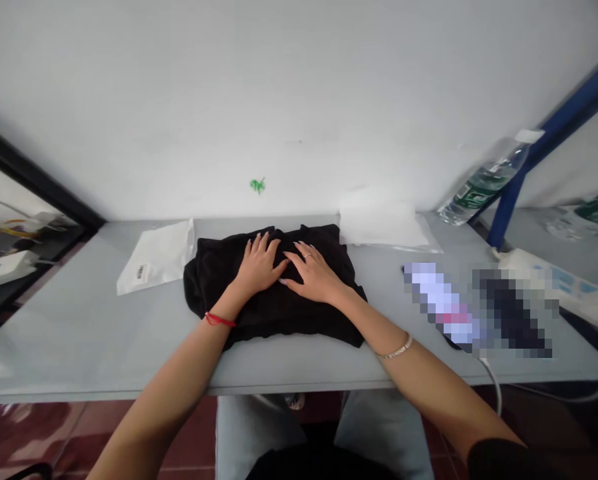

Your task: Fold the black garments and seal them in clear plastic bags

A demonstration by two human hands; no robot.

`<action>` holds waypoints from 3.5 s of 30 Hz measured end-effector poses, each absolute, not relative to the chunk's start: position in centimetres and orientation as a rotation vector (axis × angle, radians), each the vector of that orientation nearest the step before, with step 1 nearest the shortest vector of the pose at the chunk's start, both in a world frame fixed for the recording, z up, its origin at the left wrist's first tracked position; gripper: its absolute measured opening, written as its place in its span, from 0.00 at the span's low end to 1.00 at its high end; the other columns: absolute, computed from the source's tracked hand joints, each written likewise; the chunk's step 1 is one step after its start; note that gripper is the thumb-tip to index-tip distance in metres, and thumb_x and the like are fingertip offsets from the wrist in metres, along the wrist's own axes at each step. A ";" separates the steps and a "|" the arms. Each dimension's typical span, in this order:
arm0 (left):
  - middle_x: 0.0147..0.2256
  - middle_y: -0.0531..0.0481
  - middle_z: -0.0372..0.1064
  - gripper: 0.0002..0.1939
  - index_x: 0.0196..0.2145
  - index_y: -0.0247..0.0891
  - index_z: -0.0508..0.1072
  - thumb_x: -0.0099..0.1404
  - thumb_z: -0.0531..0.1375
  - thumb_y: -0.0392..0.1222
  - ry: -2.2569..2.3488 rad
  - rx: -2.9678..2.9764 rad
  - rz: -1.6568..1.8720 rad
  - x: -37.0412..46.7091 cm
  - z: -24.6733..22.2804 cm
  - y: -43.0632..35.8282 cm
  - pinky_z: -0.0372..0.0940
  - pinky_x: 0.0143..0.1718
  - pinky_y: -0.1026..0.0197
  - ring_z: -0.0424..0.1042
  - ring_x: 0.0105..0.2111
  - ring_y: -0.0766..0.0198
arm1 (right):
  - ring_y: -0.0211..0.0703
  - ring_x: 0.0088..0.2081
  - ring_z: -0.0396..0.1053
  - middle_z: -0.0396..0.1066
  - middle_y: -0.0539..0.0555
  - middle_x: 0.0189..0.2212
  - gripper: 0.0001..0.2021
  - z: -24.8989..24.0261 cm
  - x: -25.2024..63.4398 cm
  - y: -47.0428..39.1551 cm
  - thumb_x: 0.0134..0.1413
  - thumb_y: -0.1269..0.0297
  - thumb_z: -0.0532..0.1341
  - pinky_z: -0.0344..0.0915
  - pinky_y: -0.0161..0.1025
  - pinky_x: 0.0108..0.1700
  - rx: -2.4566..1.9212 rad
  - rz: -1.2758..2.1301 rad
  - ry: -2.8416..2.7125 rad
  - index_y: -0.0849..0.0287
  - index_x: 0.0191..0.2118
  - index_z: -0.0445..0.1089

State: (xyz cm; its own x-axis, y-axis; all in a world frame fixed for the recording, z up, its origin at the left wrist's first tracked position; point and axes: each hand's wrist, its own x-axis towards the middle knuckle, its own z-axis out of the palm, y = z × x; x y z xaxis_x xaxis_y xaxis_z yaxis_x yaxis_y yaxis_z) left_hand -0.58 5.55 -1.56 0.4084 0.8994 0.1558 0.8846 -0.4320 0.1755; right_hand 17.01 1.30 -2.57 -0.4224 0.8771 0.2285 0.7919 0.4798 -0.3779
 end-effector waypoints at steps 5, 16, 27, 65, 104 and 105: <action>0.68 0.35 0.43 0.33 0.63 0.34 0.55 0.67 0.52 0.53 1.579 2.614 0.339 -0.6 -1.5 5.5 0.40 0.65 0.38 0.41 0.67 0.40 | 0.59 0.69 0.39 0.46 0.66 0.68 0.35 -2.5 17.1 1.5 0.60 0.46 0.54 0.41 0.61 0.67 -1.388 0.326 -2.384 0.63 0.66 0.53; 0.68 0.26 0.32 0.45 0.68 0.28 0.40 0.65 0.55 0.56 1.584 2.633 0.421 -0.3 -1.2 5.0 0.39 0.64 0.35 0.36 0.68 0.40 | 0.56 0.70 0.37 0.44 0.63 0.69 0.35 -1.9 17.5 1.4 0.62 0.45 0.52 0.37 0.57 0.69 -1.426 0.309 -2.464 0.61 0.68 0.49; 0.69 0.35 0.35 0.39 0.68 0.36 0.47 0.68 0.49 0.61 1.508 2.684 0.267 -0.7 -1.5 5.3 0.39 0.64 0.35 0.38 0.68 0.46 | 0.53 0.70 0.36 0.42 0.58 0.70 0.35 -2.5 18.0 2.0 0.61 0.42 0.49 0.36 0.59 0.68 -1.395 0.318 -2.472 0.56 0.68 0.49; 0.67 0.35 0.44 0.46 0.68 0.41 0.49 0.61 0.53 0.70 1.468 2.765 0.294 -0.4 -1.3 1.5 0.37 0.65 0.35 0.45 0.67 0.44 | 0.56 0.70 0.37 0.46 0.57 0.69 0.42 -2.6 24.1 3.0 0.50 0.34 0.57 0.33 0.63 0.67 -1.395 0.109 -2.505 0.50 0.66 0.53; 0.67 0.44 0.46 0.35 0.67 0.46 0.52 0.64 0.59 0.41 1.185 2.649 0.446 -5.4 -1.4 -5.4 0.47 0.66 0.41 0.46 0.67 0.53 | 0.55 0.70 0.26 0.28 0.59 0.71 0.51 0.0 20.0 -3.2 0.48 0.32 0.57 0.36 0.57 0.69 -1.212 0.526 -2.745 0.51 0.70 0.36; 0.67 0.45 0.48 0.34 0.66 0.47 0.53 0.65 0.58 0.39 1.177 2.639 0.458 -5.7 -1.4 -5.5 0.47 0.66 0.41 0.47 0.67 0.54 | 0.55 0.70 0.28 0.29 0.58 0.71 0.50 0.1 20.3 -3.0 0.49 0.32 0.57 0.37 0.57 0.69 -1.206 0.536 -2.737 0.50 0.70 0.37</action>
